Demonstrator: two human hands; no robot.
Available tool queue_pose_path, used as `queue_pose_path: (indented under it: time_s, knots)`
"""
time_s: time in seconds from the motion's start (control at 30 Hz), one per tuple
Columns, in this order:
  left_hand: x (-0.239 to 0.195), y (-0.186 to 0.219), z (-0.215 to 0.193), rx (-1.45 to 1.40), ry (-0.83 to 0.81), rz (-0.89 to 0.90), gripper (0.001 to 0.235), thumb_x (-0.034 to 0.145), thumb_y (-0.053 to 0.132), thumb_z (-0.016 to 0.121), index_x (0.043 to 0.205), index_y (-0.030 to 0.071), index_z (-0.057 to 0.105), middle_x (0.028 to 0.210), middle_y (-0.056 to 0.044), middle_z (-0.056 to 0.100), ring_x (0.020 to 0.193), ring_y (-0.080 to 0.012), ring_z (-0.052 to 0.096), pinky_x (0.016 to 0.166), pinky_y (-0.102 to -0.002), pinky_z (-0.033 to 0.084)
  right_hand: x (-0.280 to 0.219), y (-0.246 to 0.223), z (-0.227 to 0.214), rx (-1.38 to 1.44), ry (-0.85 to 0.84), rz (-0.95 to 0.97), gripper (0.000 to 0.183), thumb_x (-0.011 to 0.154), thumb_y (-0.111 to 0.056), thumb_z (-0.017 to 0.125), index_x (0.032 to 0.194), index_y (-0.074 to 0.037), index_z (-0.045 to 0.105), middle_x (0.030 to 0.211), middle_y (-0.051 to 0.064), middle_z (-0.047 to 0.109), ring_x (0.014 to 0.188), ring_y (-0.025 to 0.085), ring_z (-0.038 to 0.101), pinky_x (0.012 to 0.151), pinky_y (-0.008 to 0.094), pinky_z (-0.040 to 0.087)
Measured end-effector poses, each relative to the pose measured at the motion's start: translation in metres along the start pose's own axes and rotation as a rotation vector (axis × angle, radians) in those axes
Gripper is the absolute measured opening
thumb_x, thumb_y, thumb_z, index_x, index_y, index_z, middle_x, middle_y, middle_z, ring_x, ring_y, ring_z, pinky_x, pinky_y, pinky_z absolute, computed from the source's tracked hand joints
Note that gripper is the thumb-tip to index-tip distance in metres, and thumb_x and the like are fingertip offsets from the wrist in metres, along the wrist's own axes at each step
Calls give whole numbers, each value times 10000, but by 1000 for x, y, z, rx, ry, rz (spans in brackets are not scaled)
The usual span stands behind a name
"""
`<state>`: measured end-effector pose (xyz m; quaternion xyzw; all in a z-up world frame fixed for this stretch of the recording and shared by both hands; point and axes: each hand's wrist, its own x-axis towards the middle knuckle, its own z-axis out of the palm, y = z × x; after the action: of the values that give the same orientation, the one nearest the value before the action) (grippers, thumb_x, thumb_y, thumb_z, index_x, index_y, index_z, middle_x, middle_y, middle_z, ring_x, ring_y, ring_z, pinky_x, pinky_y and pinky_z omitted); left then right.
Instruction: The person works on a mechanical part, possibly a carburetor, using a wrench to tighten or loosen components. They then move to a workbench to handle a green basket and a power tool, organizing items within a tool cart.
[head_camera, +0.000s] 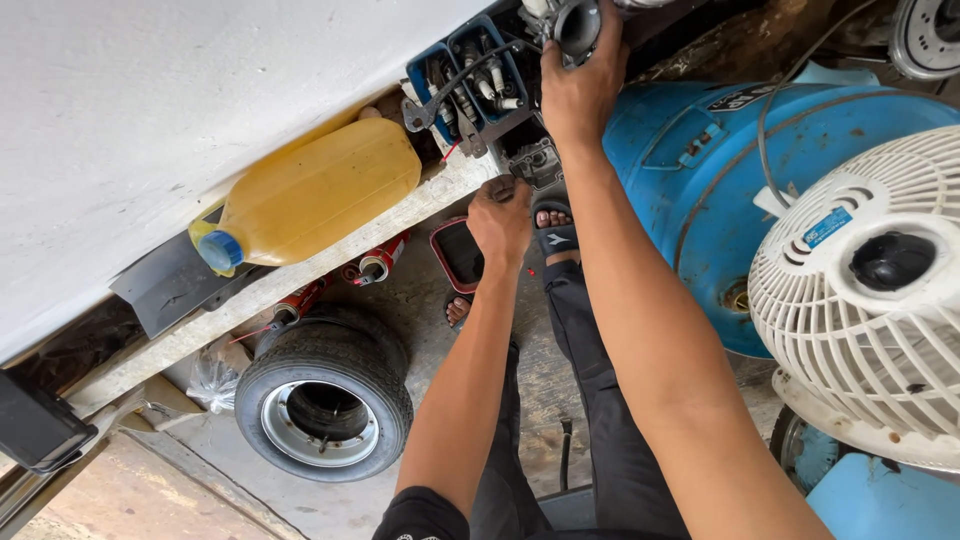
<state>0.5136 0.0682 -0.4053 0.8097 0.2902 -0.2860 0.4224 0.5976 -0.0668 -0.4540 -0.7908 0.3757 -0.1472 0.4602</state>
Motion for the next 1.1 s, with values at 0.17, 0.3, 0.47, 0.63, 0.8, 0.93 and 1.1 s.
queue_pose_path:
  time_s: [0.17, 0.3, 0.47, 0.63, 0.8, 0.93, 1.1]
  knots:
    - [-5, 15, -3, -21, -37, -34, 355, 838, 355, 679, 1062, 92, 762, 978, -73, 784, 889, -281, 745, 768, -433, 582, 2, -8, -3, 15, 30, -87, 635, 867, -71, 826, 1403, -160, 496, 1375, 197, 607, 1271, 408, 614, 1059, 498, 526]
    - [-1, 21, -3, 37, -35, -46, 421, 790, 384, 654, 1077, 97, 766, 1008, -89, 785, 916, -313, 738, 776, -439, 568, -2, -15, -11, 119, -8, -36, 545, 878, -98, 759, 1355, -156, 503, 1326, 171, 642, 1141, 337, 677, 836, 399, 645]
    - [-6, 30, -10, 2, -42, -60, 400, 824, 375, 681, 1098, 94, 757, 999, -99, 777, 880, -304, 736, 750, -455, 577, -27, -29, -28, 310, 42, -6, 584, 870, -32, 768, 1360, -144, 472, 1290, 203, 654, 1102, 316, 717, 886, 383, 674]
    - [-1, 3, 0, -17, 41, 38, 403, 869, 315, 673, 1133, 20, 745, 979, -186, 776, 987, -409, 740, 840, -546, 598, -88, -48, -62, 494, 93, 122, 677, 923, -17, 780, 1449, -137, 370, 1304, 226, 494, 1142, 337, 612, 1007, 478, 587]
    - [5, -12, 1, -22, 78, 33, 399, 845, 332, 685, 1107, 39, 752, 946, -145, 784, 960, -382, 750, 821, -531, 611, -140, -51, -83, 428, 86, 275, 607, 943, -80, 749, 1409, -105, 361, 1280, 200, 505, 1102, 239, 609, 1002, 426, 563]
    - [18, -32, 9, 42, 108, -9, 377, 782, 380, 710, 1020, 99, 791, 869, -70, 792, 934, -356, 755, 871, -468, 581, -159, -36, -93, 383, 31, 279, 600, 961, -83, 711, 1420, -87, 326, 1318, 231, 460, 1114, 243, 557, 994, 502, 541]
    - [20, -41, 11, 46, 130, -37, 375, 774, 387, 709, 1018, 119, 805, 842, -71, 790, 920, -367, 755, 864, -460, 571, -169, -19, -95, 365, -13, 301, 596, 965, -80, 697, 1415, -49, 307, 1316, 257, 438, 1150, 297, 560, 999, 527, 521]
